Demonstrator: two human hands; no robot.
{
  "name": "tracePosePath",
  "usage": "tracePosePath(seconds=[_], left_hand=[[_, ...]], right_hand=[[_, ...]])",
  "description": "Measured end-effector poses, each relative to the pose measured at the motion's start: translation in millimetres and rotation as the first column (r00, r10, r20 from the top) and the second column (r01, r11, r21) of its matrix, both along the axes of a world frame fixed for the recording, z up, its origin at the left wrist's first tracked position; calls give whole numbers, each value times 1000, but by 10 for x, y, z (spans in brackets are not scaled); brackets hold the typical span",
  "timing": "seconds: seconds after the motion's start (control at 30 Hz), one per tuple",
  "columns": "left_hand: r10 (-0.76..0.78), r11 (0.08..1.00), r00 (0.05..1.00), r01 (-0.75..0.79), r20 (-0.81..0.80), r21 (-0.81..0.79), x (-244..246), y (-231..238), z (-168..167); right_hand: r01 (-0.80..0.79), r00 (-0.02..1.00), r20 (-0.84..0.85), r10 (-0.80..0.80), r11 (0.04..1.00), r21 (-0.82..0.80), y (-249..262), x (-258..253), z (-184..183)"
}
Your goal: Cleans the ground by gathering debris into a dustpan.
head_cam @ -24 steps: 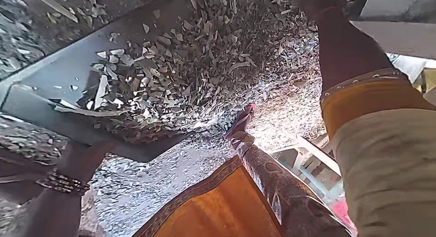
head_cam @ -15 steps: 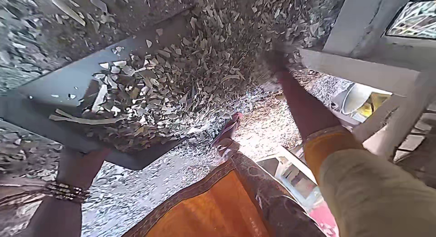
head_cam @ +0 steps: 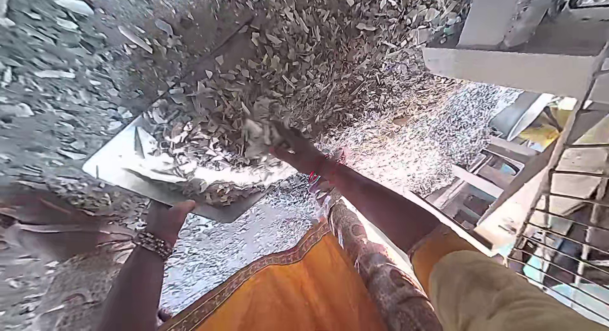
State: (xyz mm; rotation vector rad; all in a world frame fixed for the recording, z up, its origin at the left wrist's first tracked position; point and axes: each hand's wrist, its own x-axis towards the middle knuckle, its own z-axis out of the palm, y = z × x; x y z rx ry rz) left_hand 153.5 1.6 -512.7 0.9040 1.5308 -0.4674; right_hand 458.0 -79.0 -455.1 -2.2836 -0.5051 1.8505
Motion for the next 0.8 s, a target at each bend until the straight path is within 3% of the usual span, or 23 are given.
tracePosePath(seconds=[0.07,0.13,0.2,0.3,0.37,0.43,0.53,0.67,0.8], left_hand=[[75,997,997,-75,-7,-34,-64,-96,-63],[122,992,992,-122,-3,-26,-102,-192,-107],[154,988,988,-154,2,-29,-123,-239,-112],[209,978,978,-209,20,-14,-133,-264,-131],[196,980,981,-196,-6,-30,-124,-240,-96],[143,987,989,-146,-40,-66,-42,-193,-22],[49,997,999,-50,-14,-62,-52,-172,31],[21,998,1000,-22,-17,-50,-93,-225,67],[-19,996,1000,18,-10,-92,-154,-35,170]], right_hand=[[-190,958,228,172,980,63,298,213,3],[-328,779,587,219,941,84,617,747,-282],[-383,652,693,307,923,-49,960,1385,-640],[-367,669,644,370,919,-147,1095,1843,-1094],[-333,670,661,338,933,-140,911,1635,-1132],[-311,668,659,346,934,-176,699,1353,-1061],[-178,814,553,181,982,-58,498,1055,-890],[27,963,270,-24,1000,-6,321,456,-525],[104,994,18,-109,977,185,13,-31,-94]])
